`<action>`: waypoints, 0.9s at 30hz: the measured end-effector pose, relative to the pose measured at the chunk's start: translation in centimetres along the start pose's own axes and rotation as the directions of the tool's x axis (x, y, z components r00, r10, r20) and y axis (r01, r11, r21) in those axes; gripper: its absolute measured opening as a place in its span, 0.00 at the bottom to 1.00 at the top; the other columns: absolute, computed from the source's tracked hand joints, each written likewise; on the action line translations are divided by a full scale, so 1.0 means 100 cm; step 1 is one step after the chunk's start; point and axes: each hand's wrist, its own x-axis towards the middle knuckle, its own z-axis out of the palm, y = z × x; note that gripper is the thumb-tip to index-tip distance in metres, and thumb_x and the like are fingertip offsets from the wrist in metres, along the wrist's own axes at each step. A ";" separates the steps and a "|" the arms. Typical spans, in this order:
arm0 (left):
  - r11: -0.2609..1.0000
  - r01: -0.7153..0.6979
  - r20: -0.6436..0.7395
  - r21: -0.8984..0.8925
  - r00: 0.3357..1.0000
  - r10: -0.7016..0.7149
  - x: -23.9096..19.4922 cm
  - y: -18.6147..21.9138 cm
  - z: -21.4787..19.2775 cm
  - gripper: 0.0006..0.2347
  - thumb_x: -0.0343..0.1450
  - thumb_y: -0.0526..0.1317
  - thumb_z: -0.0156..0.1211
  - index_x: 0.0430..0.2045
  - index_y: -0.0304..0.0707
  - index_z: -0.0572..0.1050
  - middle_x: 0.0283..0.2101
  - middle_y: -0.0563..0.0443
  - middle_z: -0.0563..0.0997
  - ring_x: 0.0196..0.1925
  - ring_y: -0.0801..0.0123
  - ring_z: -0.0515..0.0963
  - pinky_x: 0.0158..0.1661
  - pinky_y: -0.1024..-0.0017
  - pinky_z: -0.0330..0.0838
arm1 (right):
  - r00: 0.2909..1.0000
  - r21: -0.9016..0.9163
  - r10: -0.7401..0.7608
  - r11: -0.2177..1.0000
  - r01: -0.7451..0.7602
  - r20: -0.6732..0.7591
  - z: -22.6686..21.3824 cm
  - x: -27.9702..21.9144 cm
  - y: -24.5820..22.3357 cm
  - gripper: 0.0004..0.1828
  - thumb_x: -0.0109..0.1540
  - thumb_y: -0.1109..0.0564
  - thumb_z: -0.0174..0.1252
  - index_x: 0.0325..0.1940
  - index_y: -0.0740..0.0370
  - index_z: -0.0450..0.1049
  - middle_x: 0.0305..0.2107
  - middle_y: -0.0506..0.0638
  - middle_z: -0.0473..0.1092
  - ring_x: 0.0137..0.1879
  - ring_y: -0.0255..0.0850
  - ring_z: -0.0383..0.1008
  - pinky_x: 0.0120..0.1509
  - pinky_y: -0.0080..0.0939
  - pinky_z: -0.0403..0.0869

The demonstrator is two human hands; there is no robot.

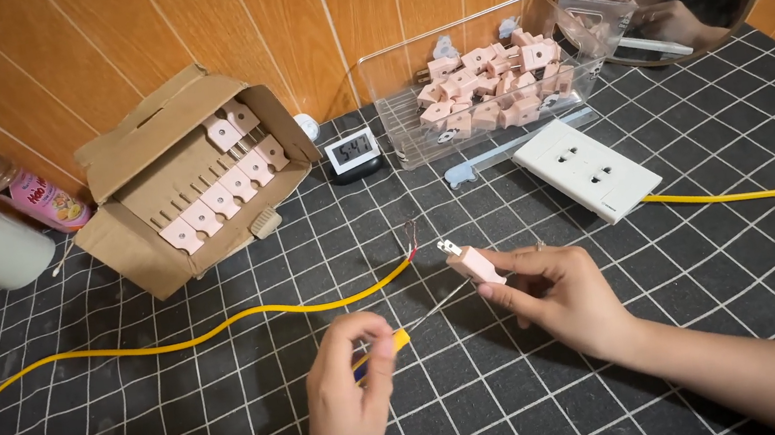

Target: Assembling an electrical plug by connecting wires to internal terminals using a screwdriver.

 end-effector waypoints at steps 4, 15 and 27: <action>0.905 0.407 0.131 -0.123 0.911 -0.392 -0.001 -0.002 -0.004 0.16 0.78 0.46 0.39 0.49 0.40 0.74 0.22 0.52 0.88 0.09 0.79 0.71 0.15 0.79 0.70 | 0.998 -0.052 -0.059 0.997 0.058 -0.017 0.001 -0.003 0.000 0.24 0.57 0.52 0.70 0.58 0.48 0.82 0.30 0.42 0.85 0.18 0.26 0.71 0.34 0.27 0.73; 0.987 -0.153 0.040 0.054 0.988 0.151 0.005 0.012 -0.002 0.06 0.70 0.30 0.64 0.38 0.38 0.81 0.42 0.49 0.78 0.43 0.67 0.82 0.42 0.76 0.80 | 0.998 0.072 0.026 0.997 -0.022 -0.050 -0.002 0.000 -0.007 0.22 0.56 0.53 0.69 0.54 0.52 0.83 0.49 0.49 0.84 0.14 0.31 0.73 0.19 0.26 0.74; 0.986 0.163 0.311 -0.042 0.940 -0.142 -0.003 0.007 -0.001 0.16 0.77 0.44 0.51 0.55 0.37 0.76 0.32 0.58 0.89 0.16 0.78 0.81 0.22 0.80 0.81 | 0.982 0.463 0.184 0.867 -0.185 0.047 -0.005 0.008 -0.007 0.17 0.62 0.57 0.63 0.51 0.68 0.80 0.33 0.55 0.86 0.14 0.38 0.72 0.19 0.30 0.67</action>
